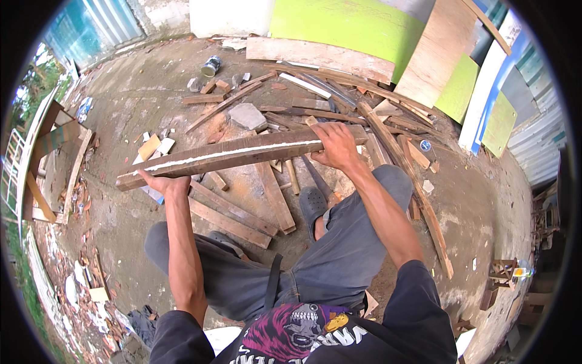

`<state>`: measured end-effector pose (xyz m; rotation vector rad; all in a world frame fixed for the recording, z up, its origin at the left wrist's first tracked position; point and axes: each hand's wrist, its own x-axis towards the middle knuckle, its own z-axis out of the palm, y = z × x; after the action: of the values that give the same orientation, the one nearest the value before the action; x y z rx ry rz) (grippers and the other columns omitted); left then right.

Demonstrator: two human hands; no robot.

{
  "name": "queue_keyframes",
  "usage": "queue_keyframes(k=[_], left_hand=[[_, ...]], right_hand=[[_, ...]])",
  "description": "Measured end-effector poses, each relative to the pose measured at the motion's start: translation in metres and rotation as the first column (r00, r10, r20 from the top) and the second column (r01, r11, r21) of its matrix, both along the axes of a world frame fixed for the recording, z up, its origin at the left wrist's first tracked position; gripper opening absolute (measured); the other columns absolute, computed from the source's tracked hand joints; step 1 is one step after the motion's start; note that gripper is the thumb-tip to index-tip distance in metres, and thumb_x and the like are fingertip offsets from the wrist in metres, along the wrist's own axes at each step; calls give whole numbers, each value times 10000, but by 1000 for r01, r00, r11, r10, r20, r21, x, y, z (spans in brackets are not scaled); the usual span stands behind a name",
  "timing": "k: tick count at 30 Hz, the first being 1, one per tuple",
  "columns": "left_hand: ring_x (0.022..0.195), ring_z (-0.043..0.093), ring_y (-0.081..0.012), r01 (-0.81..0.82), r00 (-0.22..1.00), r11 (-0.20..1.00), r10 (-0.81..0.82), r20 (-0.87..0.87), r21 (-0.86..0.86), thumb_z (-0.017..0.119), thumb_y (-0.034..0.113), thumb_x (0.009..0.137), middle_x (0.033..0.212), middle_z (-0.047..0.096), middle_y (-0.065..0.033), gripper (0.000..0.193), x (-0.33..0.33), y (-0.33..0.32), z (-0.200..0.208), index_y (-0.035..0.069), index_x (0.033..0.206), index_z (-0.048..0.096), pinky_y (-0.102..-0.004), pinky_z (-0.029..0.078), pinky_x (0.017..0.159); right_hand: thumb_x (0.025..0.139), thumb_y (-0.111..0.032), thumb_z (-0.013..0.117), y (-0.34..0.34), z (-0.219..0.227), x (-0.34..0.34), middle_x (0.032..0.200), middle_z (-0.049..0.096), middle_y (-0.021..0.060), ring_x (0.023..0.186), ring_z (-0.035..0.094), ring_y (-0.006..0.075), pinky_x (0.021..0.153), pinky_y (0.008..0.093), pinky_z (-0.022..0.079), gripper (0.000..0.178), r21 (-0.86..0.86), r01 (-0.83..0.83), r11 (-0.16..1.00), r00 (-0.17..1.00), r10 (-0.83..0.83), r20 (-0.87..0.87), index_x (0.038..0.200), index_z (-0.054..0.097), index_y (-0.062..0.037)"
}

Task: The person sits on the ground and uses a hand saw to cut and shape a small piece of wood. They repeatedly saw the wood, inspect the cut, and adjust the piece's position to continue shaping it.

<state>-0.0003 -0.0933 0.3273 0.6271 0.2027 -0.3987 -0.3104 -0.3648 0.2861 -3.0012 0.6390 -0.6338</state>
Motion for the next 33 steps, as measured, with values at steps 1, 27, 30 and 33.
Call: queue_keyframes(k=[1, 27, 30, 33], left_hand=[[1377, 431, -335, -15, 999, 1000, 15, -32, 4, 370, 745, 925, 1526, 418, -129, 837, 1, 0, -3, 127, 1486, 436, -574, 314, 1147], [961, 665, -270, -172, 979, 755, 58, 197, 633, 671, 521, 841, 1052, 638, -150, 637, -12, 94, -49, 10, 1201, 546, -464, 520, 920], [1014, 640, -256, -255, 965, 680, 129, 230, 688, 696, 518, 845, 1038, 636, -121, 559, -30, 125, -32, 69, 1151, 568, -460, 519, 886], [1169, 579, -329, -393, 917, 544, 292, 272, 741, 756, 508, 820, 1275, 536, -180, 759, -47, 151, -21, 29, 1324, 450, -543, 522, 947]], right_hand=[[682, -284, 825, 0, -9, 3, 1270, 653, 120, 1225, 578, 295, 1079, 439, 406, 692, 30, -20, 999, 1000, 20, -9, 1308, 601, -92], [708, -111, 669, -2, -29, 133, 1030, 723, 226, 991, 703, 377, 869, 469, 556, 290, 357, 16, 934, 810, 197, -553, 973, 747, -20], [717, -115, 675, 20, -38, 162, 1059, 723, 228, 1019, 705, 364, 892, 461, 553, 290, 379, -57, 924, 765, 284, -578, 971, 763, -8], [752, -142, 664, 54, -49, 185, 1107, 721, 207, 1091, 685, 345, 944, 456, 524, 300, 424, -112, 899, 697, 375, -611, 1011, 764, -27]])
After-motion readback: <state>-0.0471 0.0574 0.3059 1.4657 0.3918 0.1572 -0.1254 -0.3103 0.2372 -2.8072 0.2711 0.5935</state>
